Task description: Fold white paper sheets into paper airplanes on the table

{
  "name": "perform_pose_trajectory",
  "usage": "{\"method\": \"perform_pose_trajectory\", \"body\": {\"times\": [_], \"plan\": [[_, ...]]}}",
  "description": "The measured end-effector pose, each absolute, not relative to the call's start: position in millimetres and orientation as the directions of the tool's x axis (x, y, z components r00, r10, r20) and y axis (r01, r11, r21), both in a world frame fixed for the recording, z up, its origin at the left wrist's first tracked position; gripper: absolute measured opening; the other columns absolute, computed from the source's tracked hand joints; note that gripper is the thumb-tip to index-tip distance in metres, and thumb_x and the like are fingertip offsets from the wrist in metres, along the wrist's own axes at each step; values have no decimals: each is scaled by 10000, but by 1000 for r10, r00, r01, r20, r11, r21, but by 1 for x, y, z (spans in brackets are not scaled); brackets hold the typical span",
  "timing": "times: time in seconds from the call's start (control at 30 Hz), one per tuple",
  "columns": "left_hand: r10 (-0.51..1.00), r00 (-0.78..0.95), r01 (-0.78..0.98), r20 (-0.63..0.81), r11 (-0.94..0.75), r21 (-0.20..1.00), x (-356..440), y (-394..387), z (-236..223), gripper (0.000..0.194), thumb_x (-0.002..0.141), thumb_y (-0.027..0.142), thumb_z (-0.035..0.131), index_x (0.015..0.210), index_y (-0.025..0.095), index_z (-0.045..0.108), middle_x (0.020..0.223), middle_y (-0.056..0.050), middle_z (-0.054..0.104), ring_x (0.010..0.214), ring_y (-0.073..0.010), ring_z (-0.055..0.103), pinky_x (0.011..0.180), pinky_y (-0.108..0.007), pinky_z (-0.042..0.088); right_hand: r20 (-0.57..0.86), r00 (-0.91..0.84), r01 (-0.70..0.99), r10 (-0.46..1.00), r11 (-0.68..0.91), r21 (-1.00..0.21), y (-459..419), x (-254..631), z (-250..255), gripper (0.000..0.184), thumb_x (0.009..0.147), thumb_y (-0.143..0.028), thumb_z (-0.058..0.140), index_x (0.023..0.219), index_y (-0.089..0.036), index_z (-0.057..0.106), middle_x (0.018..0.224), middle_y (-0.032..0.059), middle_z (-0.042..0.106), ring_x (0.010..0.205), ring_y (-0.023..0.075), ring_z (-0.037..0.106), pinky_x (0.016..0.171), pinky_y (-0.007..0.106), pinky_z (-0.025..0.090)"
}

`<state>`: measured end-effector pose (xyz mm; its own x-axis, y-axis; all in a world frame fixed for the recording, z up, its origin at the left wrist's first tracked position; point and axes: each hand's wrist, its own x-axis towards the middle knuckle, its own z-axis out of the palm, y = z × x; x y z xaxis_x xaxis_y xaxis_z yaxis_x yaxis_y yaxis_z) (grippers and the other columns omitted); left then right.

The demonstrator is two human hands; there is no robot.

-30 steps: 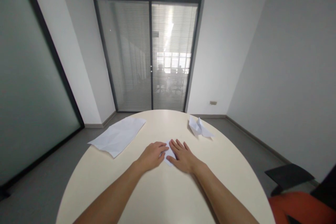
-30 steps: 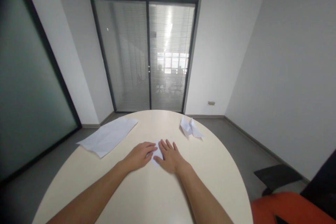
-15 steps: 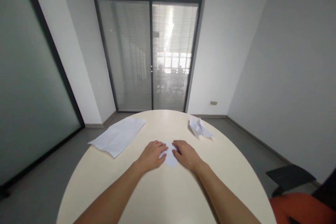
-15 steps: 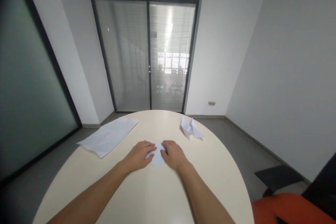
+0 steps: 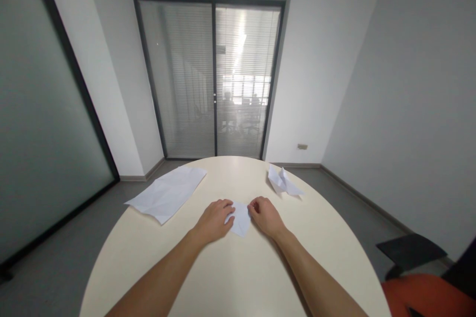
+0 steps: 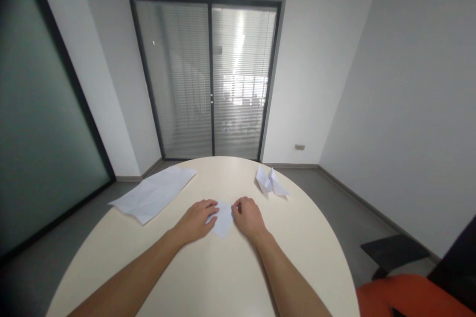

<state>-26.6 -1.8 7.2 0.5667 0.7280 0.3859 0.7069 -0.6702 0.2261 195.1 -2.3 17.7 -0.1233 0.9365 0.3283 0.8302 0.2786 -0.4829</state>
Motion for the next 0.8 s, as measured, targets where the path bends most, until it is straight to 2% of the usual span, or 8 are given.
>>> {"method": "perform_pose_trajectory", "body": {"times": [0.13,0.27,0.37,0.5,0.67,0.8], "plan": [[722,572,716,390,-671,194,-27,-1,4,307,923,251,547,1210,201,645,1323,-97,602,1179,-260,555,1041,-417,417,272,-74,721,960,239,-651,3,195,13,226,895,-346,520,843,-180,664,781,68,705,707,190,620,659,289,431],[725,553,733,410,-657,173,-25,0,4,345,960,279,505,1287,211,590,1333,-88,605,1168,-252,561,1036,-417,411,246,-75,519,966,248,-818,9,196,6,227,848,-375,570,835,-174,675,749,53,720,693,188,647,655,284,457],[728,533,744,431,-646,170,-23,0,6,373,967,263,488,1331,214,551,1310,-81,623,1136,-248,573,1029,-421,400,256,-93,368,962,272,-889,12,196,2,256,806,-400,638,903,-165,671,740,50,729,679,186,651,648,284,465],[754,484,771,444,-607,191,-21,0,9,385,941,232,520,1323,211,568,1218,-82,653,1085,-247,584,989,-411,409,261,-142,232,955,288,-929,12,194,3,310,781,-406,686,975,-169,645,734,42,728,665,173,642,634,278,458],[778,444,772,443,-584,251,-20,0,12,270,930,237,557,1178,238,664,1067,-56,662,1001,-224,607,925,-372,426,270,-138,227,953,296,-928,10,192,5,337,791,-439,696,993,-172,649,733,33,712,685,174,638,653,286,463],[799,365,770,477,-547,328,-18,0,15,154,936,229,558,1023,214,683,994,-37,682,929,-205,628,865,-340,431,312,-128,210,941,334,-919,11,194,3,402,817,-479,677,1060,-163,626,723,12,680,681,164,617,653,280,461]]}}
